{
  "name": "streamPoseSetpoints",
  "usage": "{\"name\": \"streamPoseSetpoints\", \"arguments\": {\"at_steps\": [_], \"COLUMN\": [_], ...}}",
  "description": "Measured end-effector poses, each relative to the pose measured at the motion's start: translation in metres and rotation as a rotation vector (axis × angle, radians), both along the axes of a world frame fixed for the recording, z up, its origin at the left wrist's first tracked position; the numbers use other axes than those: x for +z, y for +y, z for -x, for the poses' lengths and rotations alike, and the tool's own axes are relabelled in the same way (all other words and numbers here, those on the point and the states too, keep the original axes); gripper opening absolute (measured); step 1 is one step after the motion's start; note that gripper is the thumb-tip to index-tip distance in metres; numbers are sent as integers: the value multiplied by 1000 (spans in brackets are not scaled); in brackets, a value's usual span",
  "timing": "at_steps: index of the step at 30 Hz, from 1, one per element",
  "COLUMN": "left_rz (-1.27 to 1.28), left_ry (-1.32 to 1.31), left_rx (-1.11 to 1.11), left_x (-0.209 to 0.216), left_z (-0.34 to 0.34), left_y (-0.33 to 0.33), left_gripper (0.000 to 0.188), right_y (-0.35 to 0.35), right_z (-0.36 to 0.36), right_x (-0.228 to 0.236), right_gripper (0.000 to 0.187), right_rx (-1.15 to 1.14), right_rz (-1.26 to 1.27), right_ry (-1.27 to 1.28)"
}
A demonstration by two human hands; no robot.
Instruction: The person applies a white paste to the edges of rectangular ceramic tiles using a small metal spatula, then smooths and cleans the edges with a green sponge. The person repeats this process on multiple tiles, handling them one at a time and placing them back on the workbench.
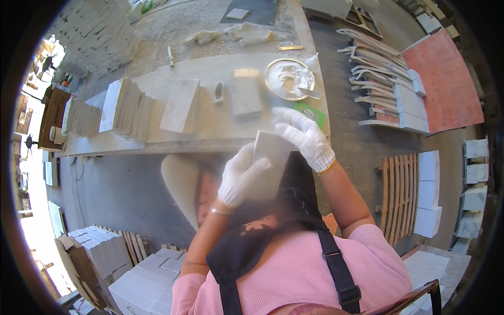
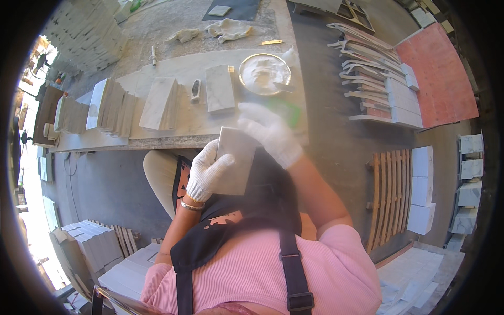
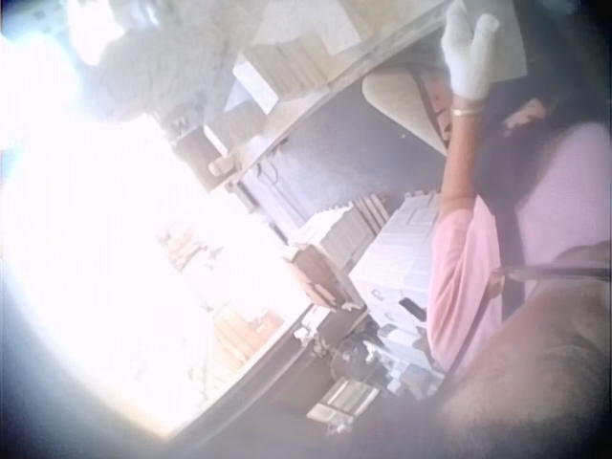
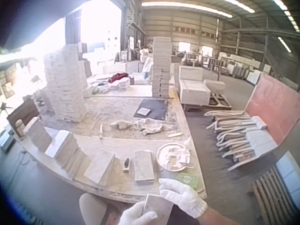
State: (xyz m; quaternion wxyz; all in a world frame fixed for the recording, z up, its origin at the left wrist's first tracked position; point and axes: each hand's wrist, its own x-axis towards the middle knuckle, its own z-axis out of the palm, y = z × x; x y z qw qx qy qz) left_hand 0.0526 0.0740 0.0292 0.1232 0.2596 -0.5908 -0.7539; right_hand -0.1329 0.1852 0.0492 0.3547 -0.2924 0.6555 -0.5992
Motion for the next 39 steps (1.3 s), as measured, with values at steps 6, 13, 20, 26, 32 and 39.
{"name": "streamPoseSetpoints", "arguments": {"at_steps": [6, 13, 20, 26, 32, 39], "left_rz": [74, -135, -325, -220, 39, 893], "left_ry": [-21, 66, 78, 2, -132, -105], "left_rx": [0, 18, -34, -97, -374, -754], "left_x": [-7, -12, -28, -35, -22, -31], "left_z": [-5, -3, -1, 16, 69, 187], "left_y": [-4, -12, -24, -35, -50, -28], "left_gripper": [47, 50, 50, 48, 48, 37], "right_y": [10, 34, 52, 42, 68, 161], "right_z": [-2, 15, 44, 67, 92, 109], "right_x": [2, 0, -19, -52, -71, -64], "right_gripper": [39, 39, 48, 63, 51, 58], "right_rx": [-34, -160, -208, 3, -149, -533], "right_rz": [-130, -105, -389, -677, -554, -91], "right_ry": [-42, 49, 926, 1292, 1122, 93]}}
